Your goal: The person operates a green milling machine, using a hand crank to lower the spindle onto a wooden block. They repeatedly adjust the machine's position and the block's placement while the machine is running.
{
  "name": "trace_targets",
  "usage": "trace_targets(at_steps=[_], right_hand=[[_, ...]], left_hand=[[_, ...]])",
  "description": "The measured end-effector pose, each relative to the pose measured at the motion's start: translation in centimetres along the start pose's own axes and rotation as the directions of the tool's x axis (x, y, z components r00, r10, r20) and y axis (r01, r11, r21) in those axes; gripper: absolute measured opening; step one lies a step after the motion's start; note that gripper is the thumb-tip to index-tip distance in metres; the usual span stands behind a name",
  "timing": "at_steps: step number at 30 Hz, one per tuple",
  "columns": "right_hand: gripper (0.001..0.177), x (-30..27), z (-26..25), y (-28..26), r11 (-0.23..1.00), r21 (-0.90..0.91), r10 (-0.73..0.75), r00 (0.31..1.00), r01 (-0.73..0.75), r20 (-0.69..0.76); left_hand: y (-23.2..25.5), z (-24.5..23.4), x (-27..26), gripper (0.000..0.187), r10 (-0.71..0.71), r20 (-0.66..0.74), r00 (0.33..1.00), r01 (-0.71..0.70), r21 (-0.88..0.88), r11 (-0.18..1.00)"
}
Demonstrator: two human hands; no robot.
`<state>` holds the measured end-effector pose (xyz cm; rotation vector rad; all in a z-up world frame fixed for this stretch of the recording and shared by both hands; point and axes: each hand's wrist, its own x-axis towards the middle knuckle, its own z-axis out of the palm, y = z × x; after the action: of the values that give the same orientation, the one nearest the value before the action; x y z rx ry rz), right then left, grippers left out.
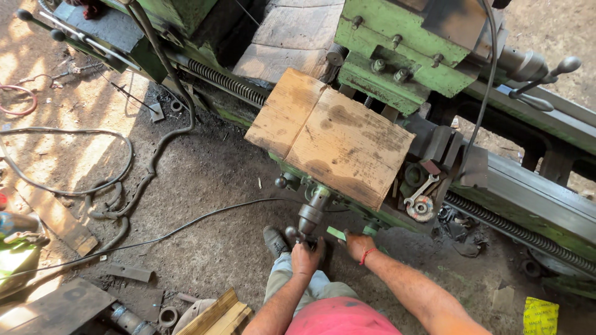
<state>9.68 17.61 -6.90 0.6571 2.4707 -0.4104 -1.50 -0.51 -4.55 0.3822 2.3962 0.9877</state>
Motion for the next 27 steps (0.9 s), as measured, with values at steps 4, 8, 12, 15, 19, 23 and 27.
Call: trace_targets(at_steps=[4,8,12,15,19,23,27], right_hand=[[0.047,-0.1,-0.3,0.1,1.000,-0.002,0.000,1.000,0.000,0.011],[0.047,-0.2,-0.3,-0.3,1.000,0.011,-0.002,1.000,0.002,0.014],[0.046,-0.3,-0.6,0.0,1.000,0.019,0.006,1.000,-0.007,0.022],[0.044,-0.3,-0.6,-0.3,1.000,0.021,-0.001,1.000,0.001,-0.013],[0.045,-0.4,-0.7,-0.3,1.000,0.009,-0.003,0.999,0.004,-0.046],[0.047,-0.5,-0.8,-0.2,0.999,0.013,-0.037,0.995,0.039,-0.095],[0.047,-0.5,-1.0,-0.4,0.999,0.019,-0.042,0.991,0.045,-0.126]], left_hand=[[-0.6,-0.3,0.5,0.044,0.077,-0.031,0.997,-0.075,0.060,0.995],[-1.4,-1.0,1.2,0.039,0.120,-0.023,0.993,-0.116,0.130,0.985],[-1.9,-0.3,1.4,0.041,0.138,-0.042,0.990,-0.135,0.077,0.988],[-2.8,-1.0,2.1,0.042,0.164,0.080,0.983,-0.164,-0.011,0.986],[-3.1,-5.9,6.1,0.038,0.163,0.352,0.922,-0.036,-0.340,0.940],[-0.2,-11.1,9.7,0.036,-0.162,0.755,0.636,0.576,-0.325,0.750],[4.3,-10.2,11.0,0.037,-0.241,0.848,0.473,0.499,-0.032,0.866]])
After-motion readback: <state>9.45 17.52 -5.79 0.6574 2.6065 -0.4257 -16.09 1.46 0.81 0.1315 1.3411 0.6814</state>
